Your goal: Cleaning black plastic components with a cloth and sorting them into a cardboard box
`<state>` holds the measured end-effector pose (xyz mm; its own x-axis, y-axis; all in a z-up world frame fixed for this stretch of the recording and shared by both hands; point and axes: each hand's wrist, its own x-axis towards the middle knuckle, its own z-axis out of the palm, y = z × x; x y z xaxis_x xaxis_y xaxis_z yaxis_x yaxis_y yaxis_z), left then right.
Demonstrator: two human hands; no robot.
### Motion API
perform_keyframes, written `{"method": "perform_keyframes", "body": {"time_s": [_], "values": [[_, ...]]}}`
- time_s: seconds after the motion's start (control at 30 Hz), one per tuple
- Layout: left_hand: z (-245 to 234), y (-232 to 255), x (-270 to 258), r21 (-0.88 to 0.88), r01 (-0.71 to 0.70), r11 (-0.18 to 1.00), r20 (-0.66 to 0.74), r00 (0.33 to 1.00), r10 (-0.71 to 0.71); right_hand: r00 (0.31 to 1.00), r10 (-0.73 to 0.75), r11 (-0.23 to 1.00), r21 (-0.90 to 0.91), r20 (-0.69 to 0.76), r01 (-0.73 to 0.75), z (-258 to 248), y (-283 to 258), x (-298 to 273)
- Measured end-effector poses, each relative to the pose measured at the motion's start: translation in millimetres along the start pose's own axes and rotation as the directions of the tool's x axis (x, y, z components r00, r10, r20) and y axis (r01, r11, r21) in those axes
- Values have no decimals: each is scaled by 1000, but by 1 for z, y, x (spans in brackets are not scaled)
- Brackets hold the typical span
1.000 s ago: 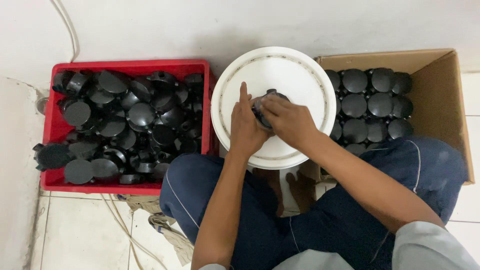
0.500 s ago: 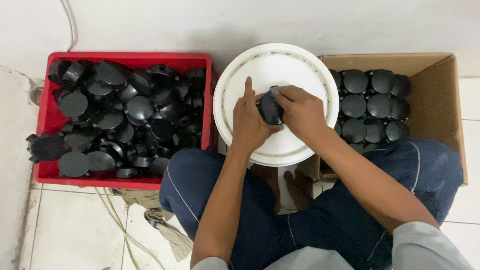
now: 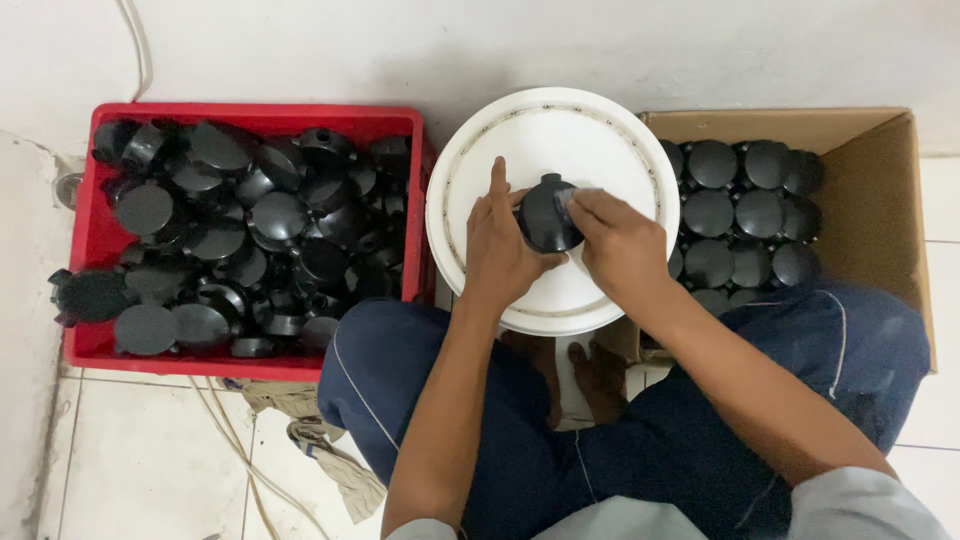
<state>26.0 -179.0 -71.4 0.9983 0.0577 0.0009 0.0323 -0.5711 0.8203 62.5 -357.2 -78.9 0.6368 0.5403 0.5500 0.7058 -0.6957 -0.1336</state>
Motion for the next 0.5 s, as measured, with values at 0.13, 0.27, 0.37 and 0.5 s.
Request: {"method": "perform_keyframes", "body": {"time_s": [0.13, 0.27, 0.37, 0.5], "values": [[6, -10, 1, 1, -29, 1000, -23, 999, 29, 1000, -29, 1000, -6, -10, 29, 31, 0, 22], [9, -14, 2, 14, -22, 1000, -38, 999, 22, 989, -143, 988, -53, 47, 145, 12, -25, 16], [8, -11, 3, 10, -48, 999, -38, 998, 49, 981, -183, 983, -2, 63, 183, -10, -23, -5], [-5, 6, -1, 65, -48, 997, 32, 998, 46, 984, -16, 989, 146, 178, -10, -45, -19, -11]]}}
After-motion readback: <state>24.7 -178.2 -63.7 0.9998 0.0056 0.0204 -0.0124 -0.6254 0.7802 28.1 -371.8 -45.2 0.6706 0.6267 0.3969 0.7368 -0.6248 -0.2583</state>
